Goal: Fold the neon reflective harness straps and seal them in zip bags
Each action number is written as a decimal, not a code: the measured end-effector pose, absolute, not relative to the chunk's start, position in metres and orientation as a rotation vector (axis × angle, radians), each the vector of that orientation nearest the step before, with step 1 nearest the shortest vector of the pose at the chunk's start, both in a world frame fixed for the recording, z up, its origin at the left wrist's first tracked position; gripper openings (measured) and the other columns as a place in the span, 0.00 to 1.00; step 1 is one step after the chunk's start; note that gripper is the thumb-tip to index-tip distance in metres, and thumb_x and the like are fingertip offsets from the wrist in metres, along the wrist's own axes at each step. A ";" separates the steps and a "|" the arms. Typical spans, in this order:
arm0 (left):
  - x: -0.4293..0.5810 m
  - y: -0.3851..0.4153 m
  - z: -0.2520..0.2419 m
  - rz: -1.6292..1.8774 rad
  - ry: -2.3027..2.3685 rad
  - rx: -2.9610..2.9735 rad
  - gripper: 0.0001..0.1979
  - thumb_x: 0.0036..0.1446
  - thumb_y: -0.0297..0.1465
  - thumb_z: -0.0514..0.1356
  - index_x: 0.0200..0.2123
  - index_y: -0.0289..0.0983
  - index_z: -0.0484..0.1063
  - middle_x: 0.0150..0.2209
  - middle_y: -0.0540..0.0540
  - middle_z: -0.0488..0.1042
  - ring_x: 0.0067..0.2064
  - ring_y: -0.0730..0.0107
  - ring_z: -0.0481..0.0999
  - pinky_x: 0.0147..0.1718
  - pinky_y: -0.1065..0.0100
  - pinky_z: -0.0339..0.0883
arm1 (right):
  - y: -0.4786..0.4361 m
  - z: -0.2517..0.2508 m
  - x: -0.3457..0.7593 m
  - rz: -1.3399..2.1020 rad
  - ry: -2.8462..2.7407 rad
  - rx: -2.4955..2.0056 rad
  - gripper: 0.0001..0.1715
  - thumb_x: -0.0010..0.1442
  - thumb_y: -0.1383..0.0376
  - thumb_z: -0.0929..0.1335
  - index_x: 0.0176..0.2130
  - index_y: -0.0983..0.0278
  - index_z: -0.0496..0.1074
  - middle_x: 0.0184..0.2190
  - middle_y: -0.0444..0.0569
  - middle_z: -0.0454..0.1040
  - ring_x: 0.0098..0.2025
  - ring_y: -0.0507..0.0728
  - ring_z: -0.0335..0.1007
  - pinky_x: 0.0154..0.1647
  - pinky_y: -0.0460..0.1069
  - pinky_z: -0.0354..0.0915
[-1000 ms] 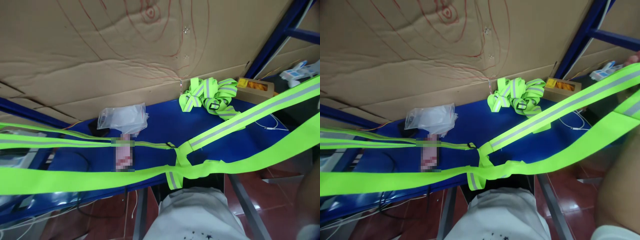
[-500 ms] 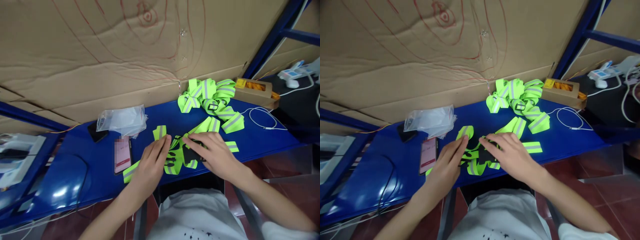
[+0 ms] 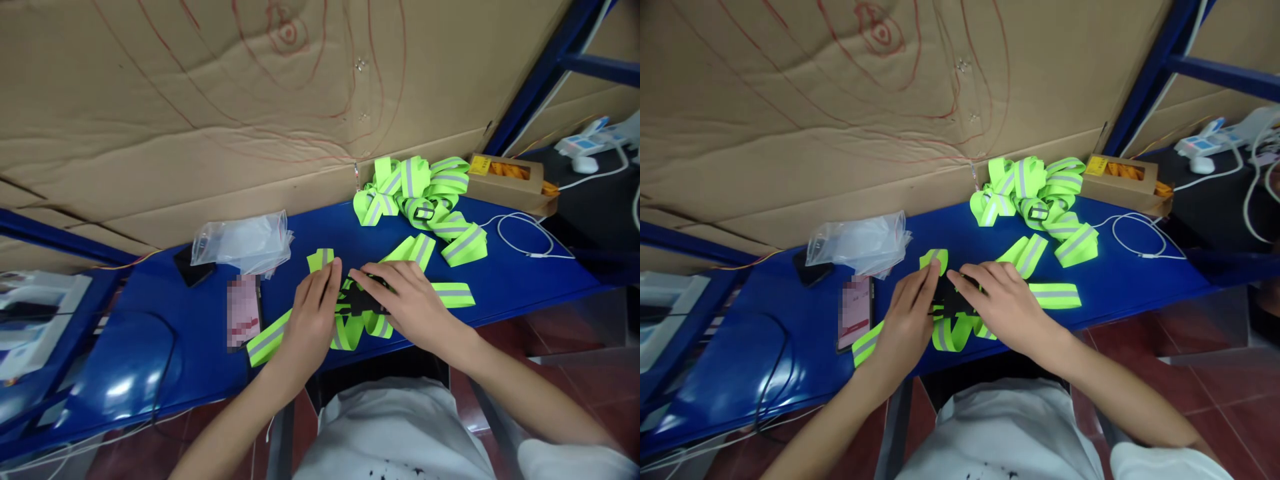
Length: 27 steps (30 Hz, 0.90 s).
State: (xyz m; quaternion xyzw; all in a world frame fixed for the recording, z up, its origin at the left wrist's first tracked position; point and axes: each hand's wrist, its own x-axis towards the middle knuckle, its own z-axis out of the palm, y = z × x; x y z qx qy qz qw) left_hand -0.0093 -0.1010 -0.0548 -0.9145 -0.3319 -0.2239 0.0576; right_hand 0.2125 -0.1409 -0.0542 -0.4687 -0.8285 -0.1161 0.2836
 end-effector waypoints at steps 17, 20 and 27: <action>-0.009 -0.049 -0.022 -0.819 -1.217 -3.204 0.52 0.61 0.38 0.67 0.76 0.48 0.35 0.75 0.35 0.51 0.74 0.41 0.53 0.69 0.38 0.50 | -0.065 -0.049 0.206 0.670 -1.852 -1.008 0.31 0.59 0.75 0.69 0.61 0.62 0.70 0.58 0.55 0.75 0.60 0.63 0.71 0.62 0.61 0.67; -0.029 -0.031 -0.009 -1.103 -1.168 -3.506 0.55 0.51 0.46 0.74 0.75 0.51 0.47 0.75 0.39 0.51 0.75 0.42 0.52 0.72 0.42 0.46 | -0.058 -0.031 0.208 1.206 -1.455 -0.874 0.25 0.56 0.68 0.75 0.54 0.59 0.75 0.55 0.49 0.78 0.58 0.59 0.74 0.63 0.58 0.68; -0.023 -0.016 0.018 -1.860 -1.129 -3.778 0.39 0.46 0.49 0.76 0.59 0.42 0.74 0.61 0.40 0.75 0.65 0.45 0.71 0.65 0.51 0.63 | -0.050 0.023 0.201 1.218 -1.308 -0.715 0.33 0.48 0.71 0.78 0.53 0.57 0.74 0.56 0.46 0.75 0.64 0.60 0.68 0.67 0.59 0.66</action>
